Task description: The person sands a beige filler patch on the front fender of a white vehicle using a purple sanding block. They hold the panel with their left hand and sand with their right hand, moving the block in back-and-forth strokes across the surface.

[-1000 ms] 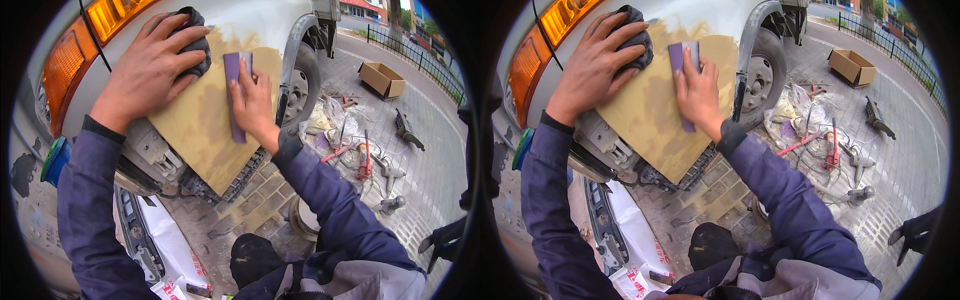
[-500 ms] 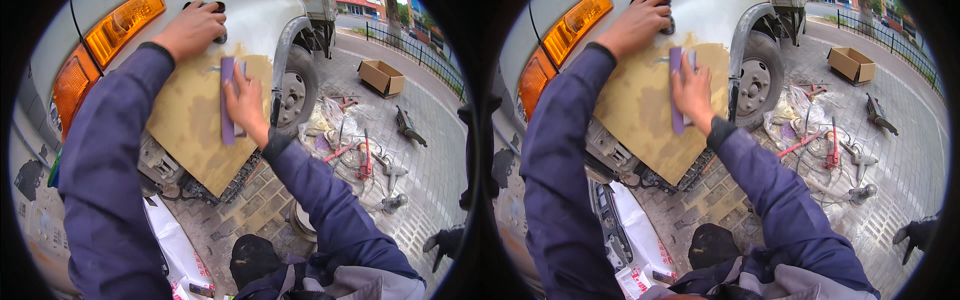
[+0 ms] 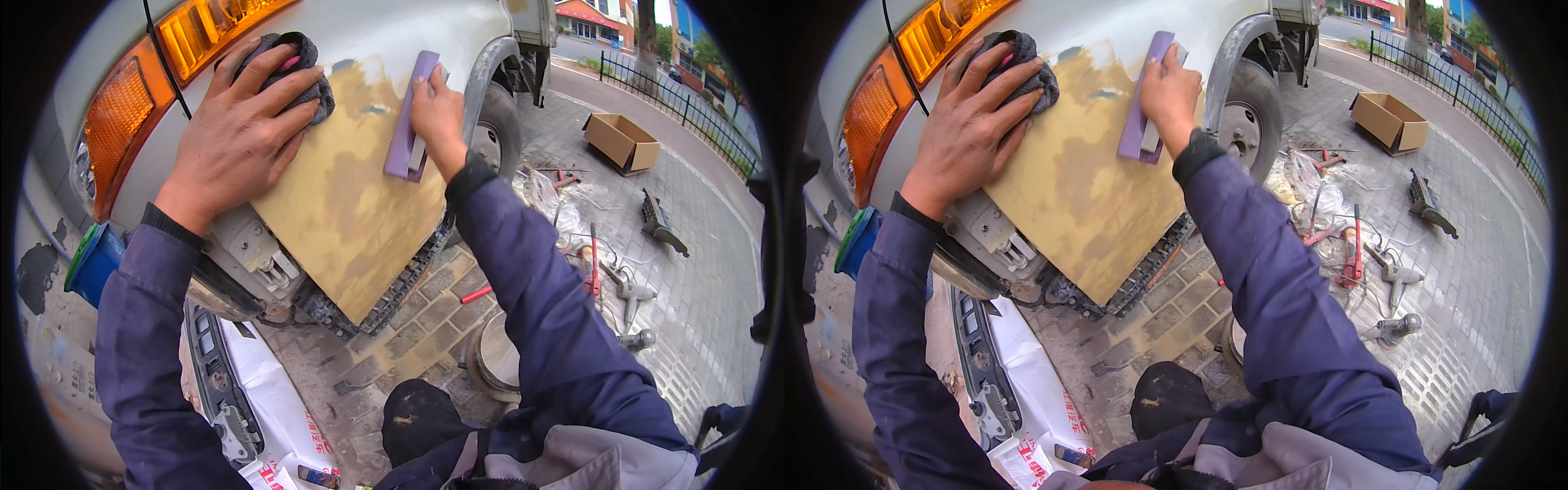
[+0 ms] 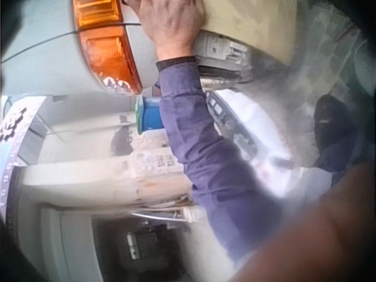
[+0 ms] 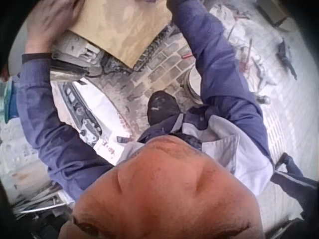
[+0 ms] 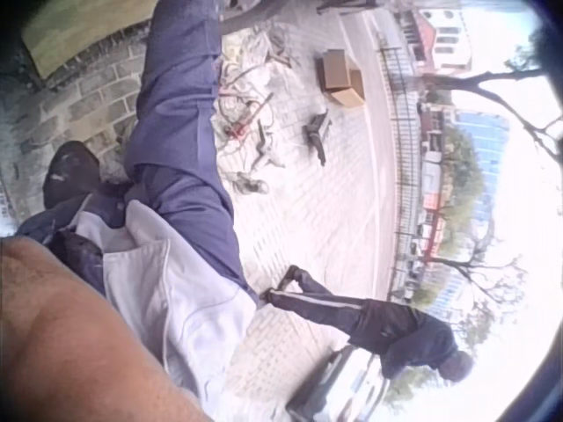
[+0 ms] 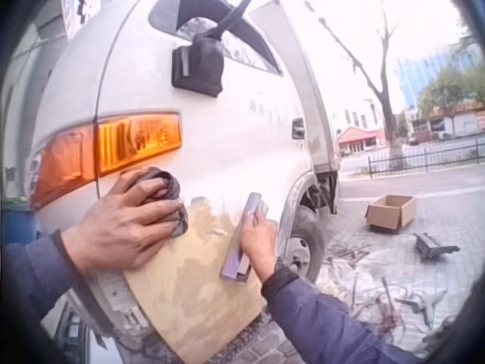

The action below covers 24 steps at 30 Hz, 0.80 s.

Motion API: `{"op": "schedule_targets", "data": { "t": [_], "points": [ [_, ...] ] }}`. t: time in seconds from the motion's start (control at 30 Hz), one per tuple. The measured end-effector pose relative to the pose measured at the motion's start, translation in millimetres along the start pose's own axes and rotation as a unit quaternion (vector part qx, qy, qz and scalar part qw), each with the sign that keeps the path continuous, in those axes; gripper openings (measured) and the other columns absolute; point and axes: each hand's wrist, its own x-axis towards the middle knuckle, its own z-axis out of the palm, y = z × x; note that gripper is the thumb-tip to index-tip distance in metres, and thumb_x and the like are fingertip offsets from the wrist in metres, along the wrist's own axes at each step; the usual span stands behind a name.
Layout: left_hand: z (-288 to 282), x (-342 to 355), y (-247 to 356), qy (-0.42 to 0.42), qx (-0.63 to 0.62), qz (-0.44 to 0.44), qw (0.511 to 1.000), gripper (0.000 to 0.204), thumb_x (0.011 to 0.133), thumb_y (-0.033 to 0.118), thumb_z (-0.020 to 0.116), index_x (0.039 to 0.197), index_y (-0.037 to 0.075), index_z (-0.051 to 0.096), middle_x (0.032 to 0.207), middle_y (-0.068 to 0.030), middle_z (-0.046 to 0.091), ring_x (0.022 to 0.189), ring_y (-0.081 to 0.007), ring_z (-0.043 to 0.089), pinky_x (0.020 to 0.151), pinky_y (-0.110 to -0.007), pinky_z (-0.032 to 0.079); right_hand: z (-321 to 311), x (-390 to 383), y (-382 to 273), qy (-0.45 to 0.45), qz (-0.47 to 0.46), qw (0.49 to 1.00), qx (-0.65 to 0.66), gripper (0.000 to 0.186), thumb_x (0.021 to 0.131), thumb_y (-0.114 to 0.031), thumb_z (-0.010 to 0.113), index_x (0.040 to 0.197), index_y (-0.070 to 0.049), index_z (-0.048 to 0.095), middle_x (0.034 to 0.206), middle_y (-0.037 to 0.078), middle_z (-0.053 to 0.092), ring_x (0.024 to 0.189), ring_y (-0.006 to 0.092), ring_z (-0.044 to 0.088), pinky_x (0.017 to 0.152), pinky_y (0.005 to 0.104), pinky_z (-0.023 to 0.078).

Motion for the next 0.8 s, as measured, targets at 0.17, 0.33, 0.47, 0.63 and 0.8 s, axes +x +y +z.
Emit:
{"op": "schedule_targets", "data": {
  "t": [0.17, 0.33, 0.47, 0.63, 0.8],
  "points": [
    [5.6, 0.7, 0.7, 0.050, 0.004, 0.006, 0.999, 0.020, 0.093, 0.021, 0.077, 0.109, 0.011, 0.080, 0.143, -0.0025, 0.070, 0.147, -0.0286, 0.054, 0.129, -0.052, 0.036, 27.0, -50.7, -2.5, 0.074, -0.138, 0.978, -0.135, 0.061, 0.112, -0.032, 0.058, 0.165, -0.002, 0.052, 0.130, 0.038, 0.055, 0.122, 0.0488, 0.050, 0.112, 0.0544, 0.044],
    [7.5, -1.2, -0.3, 0.053, 0.005, 0.006, 0.999, 0.020, 0.092, 0.021, 0.077, 0.109, 0.011, 0.081, 0.142, -0.0023, 0.071, 0.146, -0.0284, 0.055, 0.129, -0.052, 0.037, 16.1, -0.7, 12.5, 0.063, -0.118, 0.982, -0.134, 0.062, 0.112, -0.033, 0.057, 0.165, -0.003, 0.052, 0.120, 0.037, 0.061, 0.121, 0.0502, 0.053, 0.112, 0.0577, 0.043],
    [6.8, -4.1, -1.9, 0.016, -0.004, -0.002, 1.000, 0.028, 0.090, 0.017, 0.081, 0.116, 0.009, 0.082, 0.152, -0.0040, 0.069, 0.151, -0.0314, 0.053, 0.132, -0.052, 0.034, 14.2, 13.9, 12.2, 0.121, -0.065, 0.984, -0.114, 0.059, 0.111, -0.032, 0.058, 0.163, -0.003, 0.055, 0.118, 0.036, 0.063, 0.116, 0.0492, 0.053, 0.110, 0.0558, 0.041],
    [8.6, -3.1, -0.1, 0.026, 0.007, -0.004, 1.000, 0.026, 0.090, 0.016, 0.080, 0.115, 0.010, 0.083, 0.152, -0.0037, 0.069, 0.150, -0.0315, 0.053, 0.132, -0.052, 0.034, 29.4, -21.5, 27.8, 0.117, -0.185, 0.970, -0.110, 0.057, 0.111, -0.030, 0.061, 0.161, -0.004, 0.058, 0.118, 0.036, 0.062, 0.119, 0.0484, 0.051, 0.109, 0.0546, 0.041],
    [6.3, -3.1, 2.3, 0.032, 0.006, -0.006, 0.999, 0.025, 0.090, 0.016, 0.081, 0.115, 0.011, 0.083, 0.151, -0.0037, 0.069, 0.151, -0.0316, 0.053, 0.132, -0.051, 0.034, 17.1, 25.3, 31.2, 0.147, -0.125, 0.978, -0.083, 0.055, 0.111, -0.033, 0.060, 0.160, -0.006, 0.060, 0.116, 0.033, 0.061, 0.119, 0.0467, 0.050, 0.110, 0.0538, 0.040]
  ]
}}
